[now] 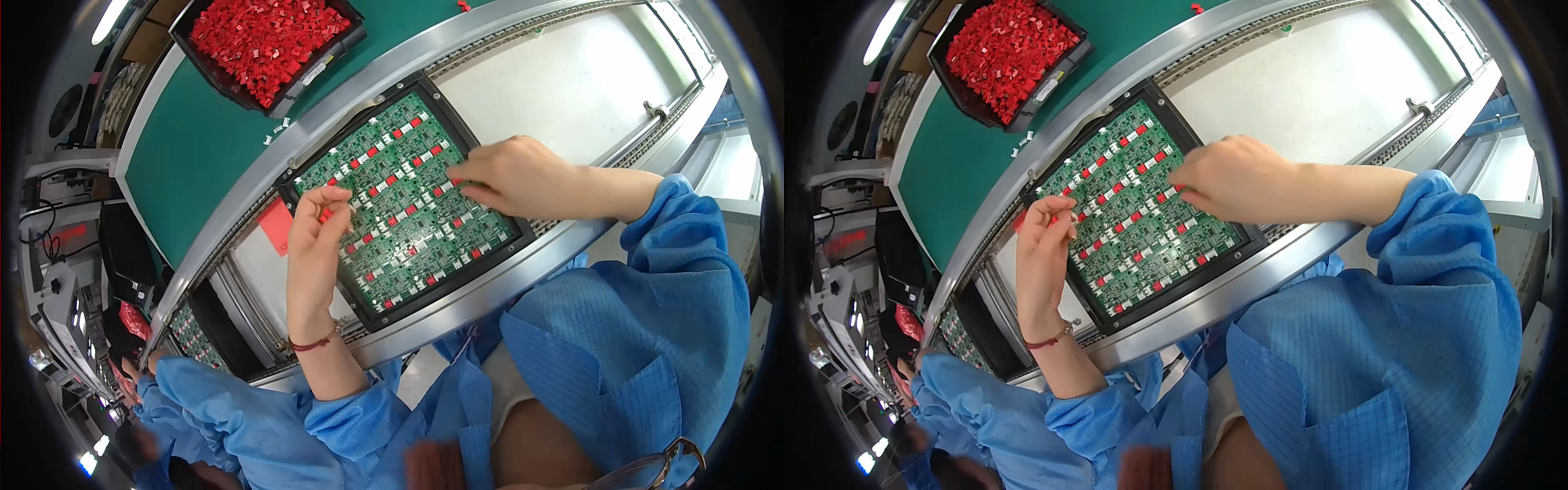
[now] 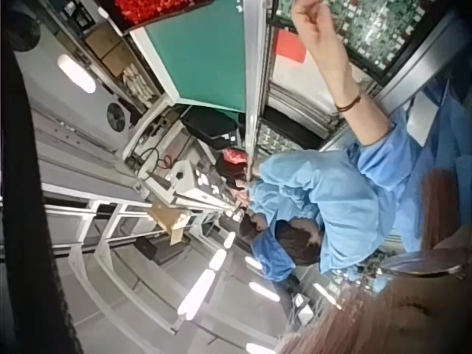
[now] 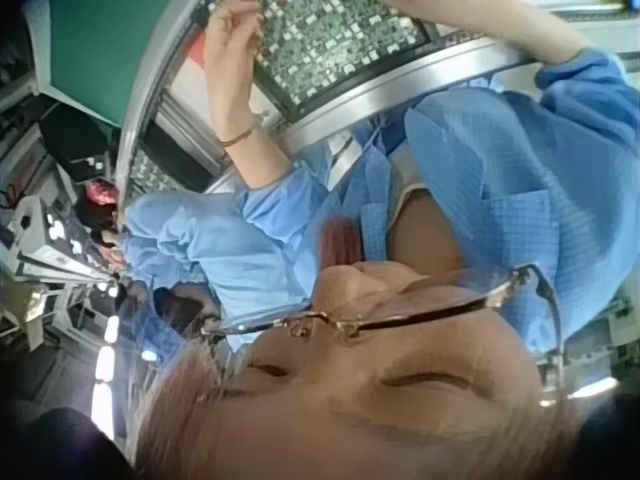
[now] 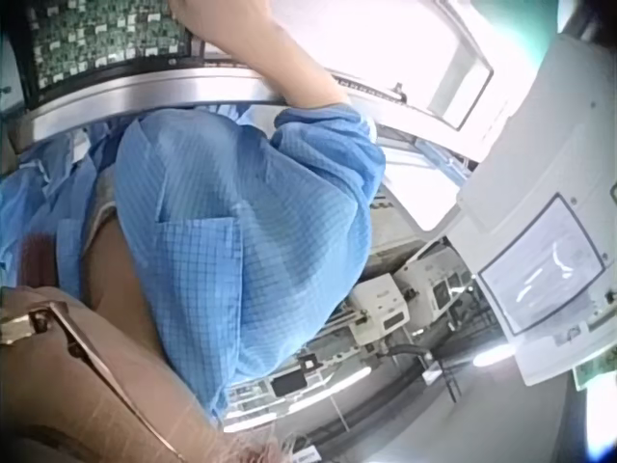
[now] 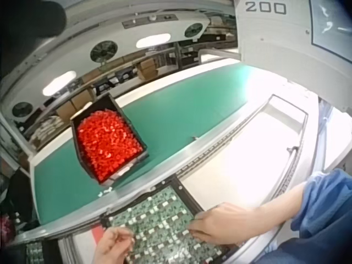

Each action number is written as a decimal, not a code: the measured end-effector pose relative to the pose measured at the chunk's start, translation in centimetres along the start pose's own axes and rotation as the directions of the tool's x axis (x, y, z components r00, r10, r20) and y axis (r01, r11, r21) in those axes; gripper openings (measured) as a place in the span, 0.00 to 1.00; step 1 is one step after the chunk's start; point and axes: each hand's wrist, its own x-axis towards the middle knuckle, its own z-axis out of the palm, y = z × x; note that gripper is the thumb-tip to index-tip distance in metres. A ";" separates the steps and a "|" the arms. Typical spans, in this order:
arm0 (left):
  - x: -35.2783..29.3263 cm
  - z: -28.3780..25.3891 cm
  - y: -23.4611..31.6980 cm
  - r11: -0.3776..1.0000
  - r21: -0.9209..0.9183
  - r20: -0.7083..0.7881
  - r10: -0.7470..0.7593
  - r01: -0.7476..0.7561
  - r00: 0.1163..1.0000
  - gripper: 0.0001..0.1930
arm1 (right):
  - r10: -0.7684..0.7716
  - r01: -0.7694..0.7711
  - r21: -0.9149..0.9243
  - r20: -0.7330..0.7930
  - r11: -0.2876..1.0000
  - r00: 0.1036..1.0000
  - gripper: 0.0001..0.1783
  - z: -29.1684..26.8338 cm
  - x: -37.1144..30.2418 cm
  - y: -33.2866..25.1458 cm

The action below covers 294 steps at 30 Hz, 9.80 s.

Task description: Manually placing small red electronic components onto a printed circuit board on an assembly line.

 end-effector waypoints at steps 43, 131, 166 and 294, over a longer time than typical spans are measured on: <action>-0.6 -3.0 0.3 0.982 -0.145 -0.047 0.118 -0.124 0.992 0.11 | 0.217 -0.184 0.705 0.043 0.685 0.975 0.06 -1.0 -1.1 -1.6; -2.2 -4.6 -0.3 0.981 0.188 -0.030 0.049 -0.043 0.998 0.08 | 0.142 -0.159 0.145 0.118 0.977 0.983 0.10 -3.8 0.1 -1.5; -2.4 1.7 2.5 0.616 0.785 0.213 -0.166 -0.068 0.963 0.06 | 0.399 -0.437 0.557 0.196 0.706 0.896 0.30 -3.1 -2.6 4.4; 0.5 1.5 2.1 0.880 0.353 0.020 0.331 -0.317 0.943 0.11 | 0.089 -0.503 0.834 0.496 0.228 0.864 0.11 -3.9 1.0 1.7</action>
